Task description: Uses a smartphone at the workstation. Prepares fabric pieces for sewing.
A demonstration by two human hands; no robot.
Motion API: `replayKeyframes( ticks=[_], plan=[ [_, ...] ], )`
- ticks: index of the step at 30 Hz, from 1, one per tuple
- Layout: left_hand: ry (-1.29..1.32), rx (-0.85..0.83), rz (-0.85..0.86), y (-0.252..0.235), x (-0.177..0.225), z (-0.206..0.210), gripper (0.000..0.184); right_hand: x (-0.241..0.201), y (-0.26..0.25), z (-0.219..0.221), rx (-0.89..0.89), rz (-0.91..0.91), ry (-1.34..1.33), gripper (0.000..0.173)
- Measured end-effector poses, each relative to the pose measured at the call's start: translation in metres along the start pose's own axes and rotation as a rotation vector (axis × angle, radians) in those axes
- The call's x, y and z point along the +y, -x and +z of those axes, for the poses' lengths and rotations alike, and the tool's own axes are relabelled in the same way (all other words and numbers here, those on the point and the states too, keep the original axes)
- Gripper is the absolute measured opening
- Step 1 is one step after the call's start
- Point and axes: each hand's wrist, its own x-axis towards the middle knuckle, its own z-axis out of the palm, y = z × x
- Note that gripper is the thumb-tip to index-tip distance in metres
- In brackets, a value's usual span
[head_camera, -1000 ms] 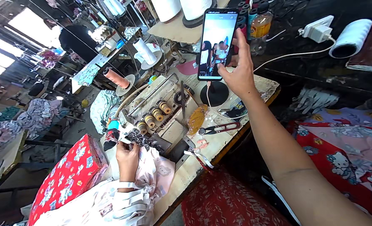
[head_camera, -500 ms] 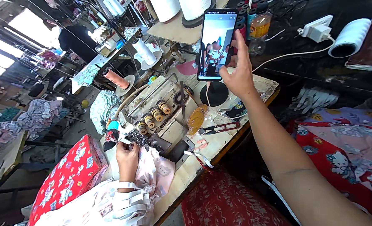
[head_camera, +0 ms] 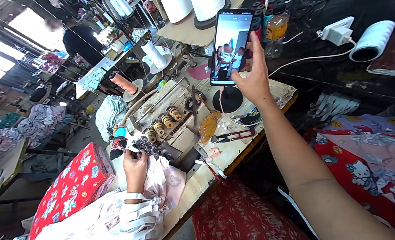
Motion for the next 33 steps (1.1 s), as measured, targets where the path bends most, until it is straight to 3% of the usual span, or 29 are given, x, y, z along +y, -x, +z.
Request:
replayKeyframes(
  ticks=[33],
  plan=[
    [-0.004, -0.006, -0.016, -0.0001, 0.0004, -0.0007, 0.048, -0.0051, 0.0006, 0.0012, 0.0, -0.037, 0.102, 0.094]
  ],
)
